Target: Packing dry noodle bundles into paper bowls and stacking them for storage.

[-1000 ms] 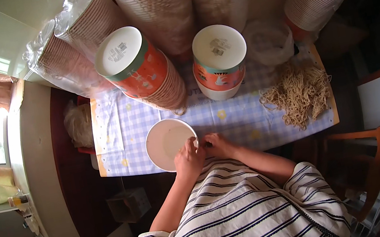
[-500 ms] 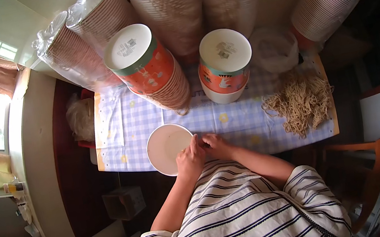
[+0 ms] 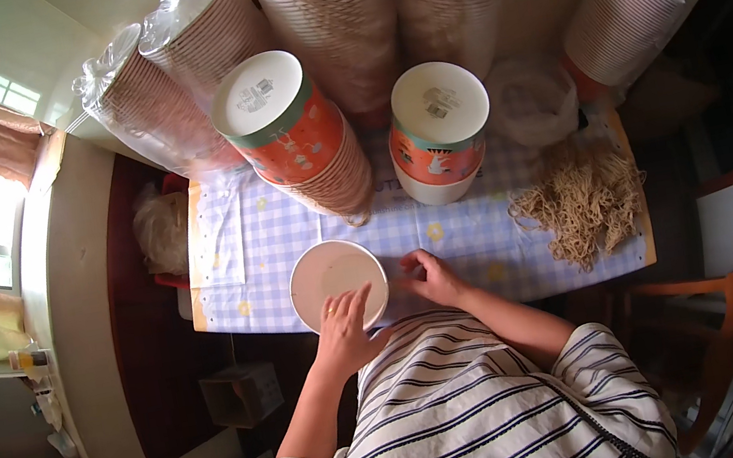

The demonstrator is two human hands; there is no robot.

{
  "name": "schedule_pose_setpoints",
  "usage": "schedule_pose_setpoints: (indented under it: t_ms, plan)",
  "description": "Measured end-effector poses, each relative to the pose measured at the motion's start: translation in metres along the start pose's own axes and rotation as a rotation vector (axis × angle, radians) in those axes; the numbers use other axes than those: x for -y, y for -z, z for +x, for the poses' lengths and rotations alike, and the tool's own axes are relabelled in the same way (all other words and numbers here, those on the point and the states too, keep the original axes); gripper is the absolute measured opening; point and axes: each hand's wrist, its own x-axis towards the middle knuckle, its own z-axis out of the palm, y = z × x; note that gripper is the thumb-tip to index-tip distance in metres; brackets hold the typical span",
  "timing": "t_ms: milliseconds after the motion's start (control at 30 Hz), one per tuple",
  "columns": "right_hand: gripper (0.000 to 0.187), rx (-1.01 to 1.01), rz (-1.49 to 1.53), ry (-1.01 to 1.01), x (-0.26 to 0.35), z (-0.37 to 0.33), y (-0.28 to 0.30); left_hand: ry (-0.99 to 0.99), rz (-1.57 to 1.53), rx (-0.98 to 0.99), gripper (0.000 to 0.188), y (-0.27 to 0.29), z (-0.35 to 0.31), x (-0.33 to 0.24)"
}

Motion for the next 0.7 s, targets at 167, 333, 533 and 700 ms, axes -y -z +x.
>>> schedule_pose_setpoints:
  t_ms: [167,333,533,700]
  plan:
    - [0.043,0.086,-0.048,-0.101,-0.023,-0.019,0.005,-0.057,0.105,0.050,0.025,-0.004,-0.026,0.029]
    - [0.062,0.239,-0.170,-0.247,0.031,-0.016,0.019,-0.013,-0.246,-0.328,0.013,0.006,-0.014,0.002]
    - [0.052,0.134,0.213,-0.118,0.091,-0.006,0.034,0.163,-0.629,-0.459,0.014,0.007,-0.010,-0.020]
    - [0.028,0.078,0.148,-0.131,0.139,-0.007,0.064,-0.032,-0.712,-0.575,0.022,0.004,-0.015,-0.029]
